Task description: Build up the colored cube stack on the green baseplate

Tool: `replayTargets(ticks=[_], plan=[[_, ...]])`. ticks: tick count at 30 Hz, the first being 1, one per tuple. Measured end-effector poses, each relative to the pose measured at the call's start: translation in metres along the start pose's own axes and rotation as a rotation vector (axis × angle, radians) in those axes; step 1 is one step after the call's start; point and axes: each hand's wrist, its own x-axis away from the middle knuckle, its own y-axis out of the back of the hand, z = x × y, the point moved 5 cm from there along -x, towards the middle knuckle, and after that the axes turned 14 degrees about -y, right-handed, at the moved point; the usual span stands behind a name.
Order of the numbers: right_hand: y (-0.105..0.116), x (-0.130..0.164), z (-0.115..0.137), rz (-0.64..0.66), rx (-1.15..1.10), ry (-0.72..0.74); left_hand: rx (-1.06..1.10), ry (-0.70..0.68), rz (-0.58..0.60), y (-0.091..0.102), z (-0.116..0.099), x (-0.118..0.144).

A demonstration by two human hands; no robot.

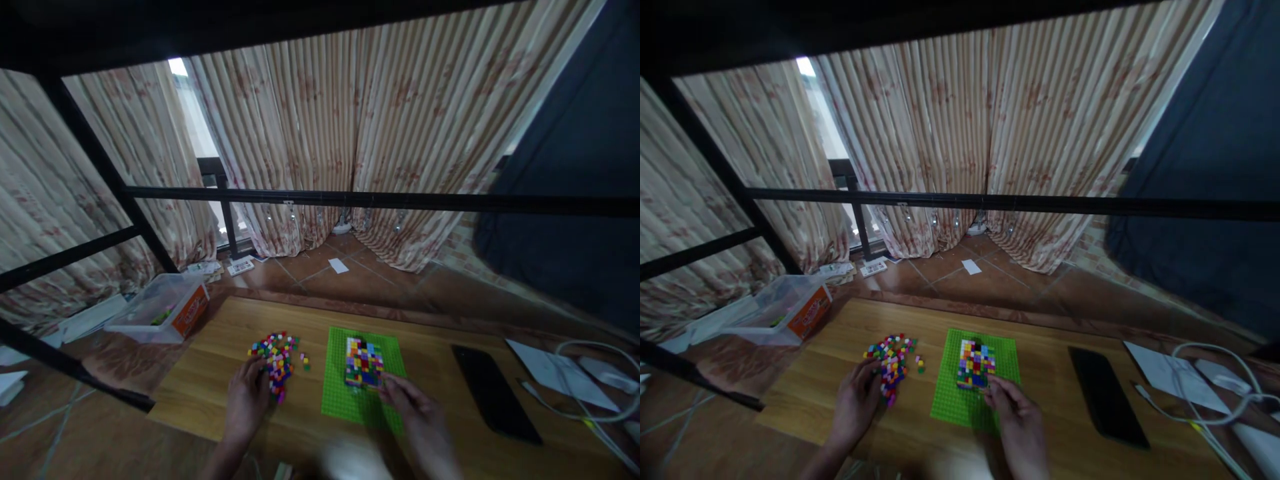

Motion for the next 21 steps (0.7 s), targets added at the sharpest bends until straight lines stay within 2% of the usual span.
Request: replayTargets(ticks=[5, 9, 14, 18, 21], plan=[[0.017, 0.001, 0.012, -0.051, 0.053, 0.05, -0.014, -0.028, -0.004, -0.002, 0.002, -0.001], [0.018, -0.014, 0.025, -0.086, 0.141, 0.134, -0.023, -0.04, -0.018, -0.002, 0.004, -0.001], [0.0, -0.034, 0.045, -0.104, 0.36, 0.369, -0.007, -0.063, 0.006, -0.001, 0.001, -0.002], [-0.019, -0.048, 0.051, -0.043, 0.516, 0.515, -0.009, -0.053, 0.007, -0.001, 0.0, -0.002], [-0.029, -0.059, 0.052, 0.011, 0.589, 0.567, -0.015, -0.039, 0.023, -0.002, 0.0, -0.001]])
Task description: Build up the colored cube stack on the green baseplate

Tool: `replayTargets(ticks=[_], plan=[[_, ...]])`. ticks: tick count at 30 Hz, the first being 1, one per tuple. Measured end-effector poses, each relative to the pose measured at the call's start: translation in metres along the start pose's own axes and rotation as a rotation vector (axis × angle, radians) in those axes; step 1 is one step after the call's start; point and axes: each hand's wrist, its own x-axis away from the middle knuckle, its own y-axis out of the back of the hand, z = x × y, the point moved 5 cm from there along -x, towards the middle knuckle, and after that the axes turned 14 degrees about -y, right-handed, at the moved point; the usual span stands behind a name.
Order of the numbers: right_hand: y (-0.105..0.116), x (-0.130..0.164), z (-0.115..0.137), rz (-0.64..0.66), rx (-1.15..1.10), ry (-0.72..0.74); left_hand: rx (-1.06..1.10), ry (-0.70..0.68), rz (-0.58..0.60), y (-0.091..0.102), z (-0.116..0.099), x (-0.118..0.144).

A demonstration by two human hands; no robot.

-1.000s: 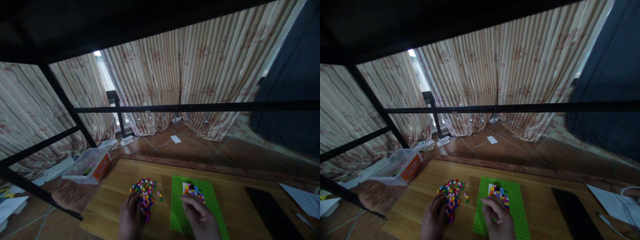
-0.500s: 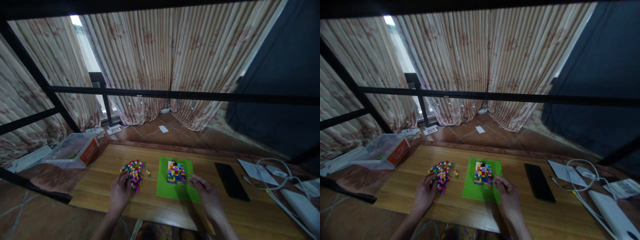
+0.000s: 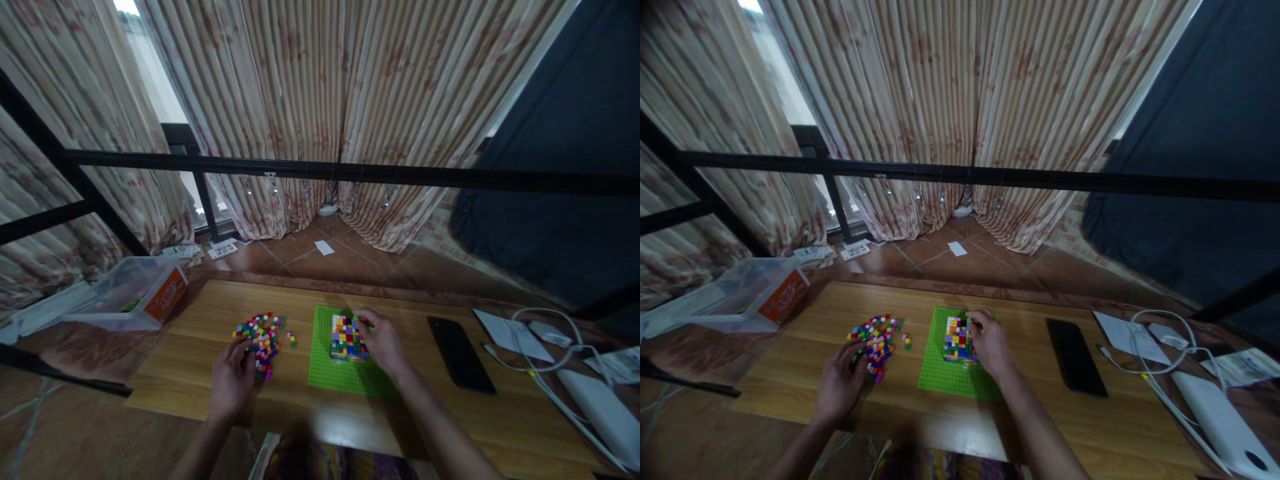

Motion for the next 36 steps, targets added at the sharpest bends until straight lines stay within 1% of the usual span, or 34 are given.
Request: replayTargets(ticks=[4, 8, 12, 16, 22, 27, 30, 32, 36], plan=[[-0.006, -0.013, -0.003, 0.087, 0.041, 0.031, 0.005, 0.026, 0.018, 0.0, 0.0, 0.0], [-0.01, -0.021, -0.006, 0.156, 0.054, 0.033, -0.009, 0.045, 0.035, 0.001, -0.002, -0.002], [-0.013, -0.022, -0.005, 0.188, 0.032, 0.035, -0.034, 0.051, 0.062, 0.002, -0.005, -0.004], [-0.015, -0.023, -0.004, 0.212, 0.018, 0.023, -0.043, 0.045, 0.064, 0.003, -0.007, -0.005], [-0.014, -0.026, -0.005, 0.231, -0.05, -0.024, -0.042, 0.062, 0.082, 0.0, -0.004, -0.003], [-0.012, -0.027, -0.01, 0.235, -0.114, -0.094, -0.044, 0.073, 0.082, -0.002, -0.002, -0.001], [-0.014, -0.029, -0.016, 0.239, -0.195, -0.146, -0.04, 0.071, 0.08, -0.001, -0.004, -0.002], [-0.017, -0.03, -0.022, 0.251, -0.267, -0.205, -0.043, 0.068, 0.075, 0.0, -0.006, -0.003], [-0.021, -0.032, -0.031, 0.316, -0.402, -0.352, -0.052, 0.072, 0.078, 0.001, -0.007, -0.003]])
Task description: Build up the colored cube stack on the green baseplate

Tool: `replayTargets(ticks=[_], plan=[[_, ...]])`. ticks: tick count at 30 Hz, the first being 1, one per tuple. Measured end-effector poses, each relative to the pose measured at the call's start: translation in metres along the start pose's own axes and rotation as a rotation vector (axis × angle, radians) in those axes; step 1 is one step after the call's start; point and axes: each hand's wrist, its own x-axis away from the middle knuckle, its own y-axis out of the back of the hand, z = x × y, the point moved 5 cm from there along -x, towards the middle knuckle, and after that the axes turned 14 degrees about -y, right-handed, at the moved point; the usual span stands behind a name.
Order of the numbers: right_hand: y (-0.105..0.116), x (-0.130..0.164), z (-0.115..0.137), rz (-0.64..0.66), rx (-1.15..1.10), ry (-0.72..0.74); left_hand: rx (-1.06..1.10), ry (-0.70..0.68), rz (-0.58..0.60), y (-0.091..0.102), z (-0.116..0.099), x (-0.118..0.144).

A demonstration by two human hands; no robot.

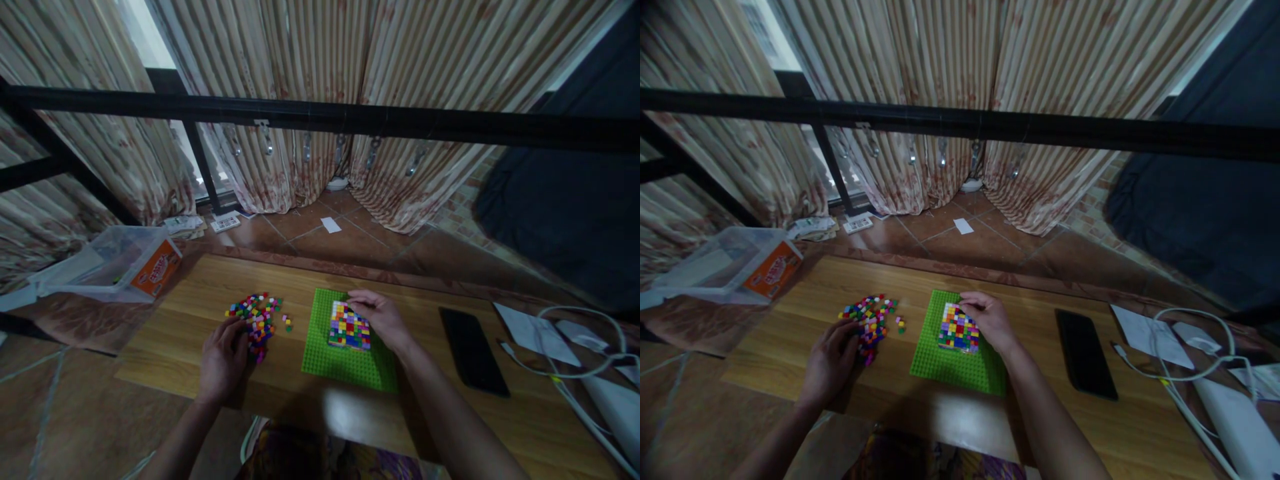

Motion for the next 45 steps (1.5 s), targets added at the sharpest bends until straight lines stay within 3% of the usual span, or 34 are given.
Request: replayTargets(ticks=[5, 20, 22, 25, 27, 30, 32, 35, 39, 45], plan=[[0.001, -0.001, -0.004, 0.03, -0.086, -0.091, 0.006, -0.006, -0.002, 0.0, 0.001, 0.0], [0.004, 0.002, -0.011, -0.088, -0.01, -0.059, 0.035, 0.03, -0.014, 0.0, -0.002, 0.002], [0.007, 0.004, -0.012, -0.13, 0.024, -0.047, 0.039, 0.036, -0.017, 0.0, -0.002, 0.002], [0.006, 0.022, -0.001, -0.306, 0.147, 0.069, 0.047, 0.043, -0.021, -0.001, -0.001, 0.003], [-0.009, 0.044, 0.014, -0.411, 0.278, 0.204, 0.055, 0.042, -0.024, -0.001, -0.002, 0.004], [-0.064, 0.075, 0.029, -0.247, 0.472, 0.38, 0.07, 0.044, -0.029, -0.001, -0.002, 0.004], [-0.105, 0.085, 0.027, -0.126, 0.644, 0.415, 0.08, 0.052, -0.031, -0.001, -0.002, 0.004], [-0.142, 0.082, 0.012, -0.179, 0.837, 0.369, 0.097, 0.064, -0.036, 0.0, -0.002, 0.004], [-0.157, 0.064, -0.006, -0.325, 0.982, 0.309, 0.167, 0.087, -0.082, 0.001, 0.001, 0.006], [-0.16, 0.055, -0.016, -0.339, 1.048, 0.323, 0.288, 0.18, -0.173, 0.007, 0.006, 0.01]])
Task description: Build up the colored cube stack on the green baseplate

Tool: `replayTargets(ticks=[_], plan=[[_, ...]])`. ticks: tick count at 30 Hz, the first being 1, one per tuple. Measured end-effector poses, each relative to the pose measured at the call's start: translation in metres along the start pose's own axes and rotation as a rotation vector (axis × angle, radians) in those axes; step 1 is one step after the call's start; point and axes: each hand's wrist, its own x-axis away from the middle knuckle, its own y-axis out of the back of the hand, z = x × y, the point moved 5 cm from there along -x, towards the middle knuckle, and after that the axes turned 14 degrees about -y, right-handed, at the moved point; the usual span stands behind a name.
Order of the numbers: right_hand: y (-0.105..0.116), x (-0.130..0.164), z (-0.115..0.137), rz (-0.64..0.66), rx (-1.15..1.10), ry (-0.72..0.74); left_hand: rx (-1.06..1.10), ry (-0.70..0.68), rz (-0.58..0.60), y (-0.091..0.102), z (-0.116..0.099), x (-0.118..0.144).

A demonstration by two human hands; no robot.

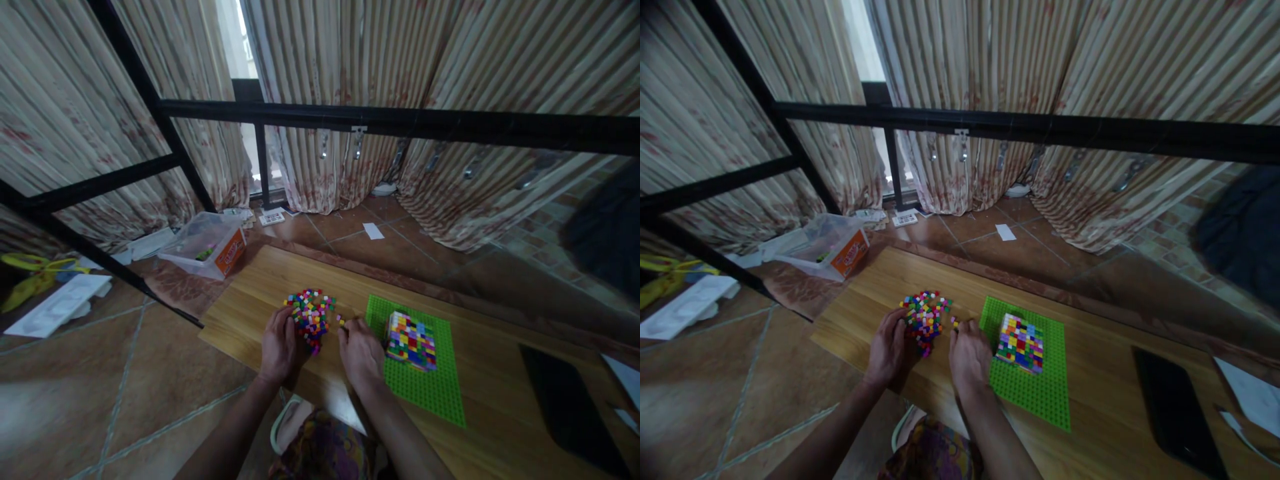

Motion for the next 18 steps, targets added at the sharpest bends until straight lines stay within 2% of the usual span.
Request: replayTargets(ticks=[4, 9, 13, 18], plan=[[0.005, 0.006, 0.001, 0.02, -0.057, 0.056, 0.037, 0.049, -0.033, 0.006, -0.002, 0.001], [0.03, 0.02, -0.014, 0.108, -0.385, -0.027, 0.021, 0.061, -0.039, 0.009, -0.002, 0.0], [0.059, 0.027, -0.049, 0.126, -0.607, -0.176, -0.001, 0.064, 0.001, 0.007, 0.0, -0.001], [0.09, 0.011, -0.104, -0.005, -0.712, -0.322, -0.024, 0.07, 0.033, 0.004, -0.001, -0.004]])
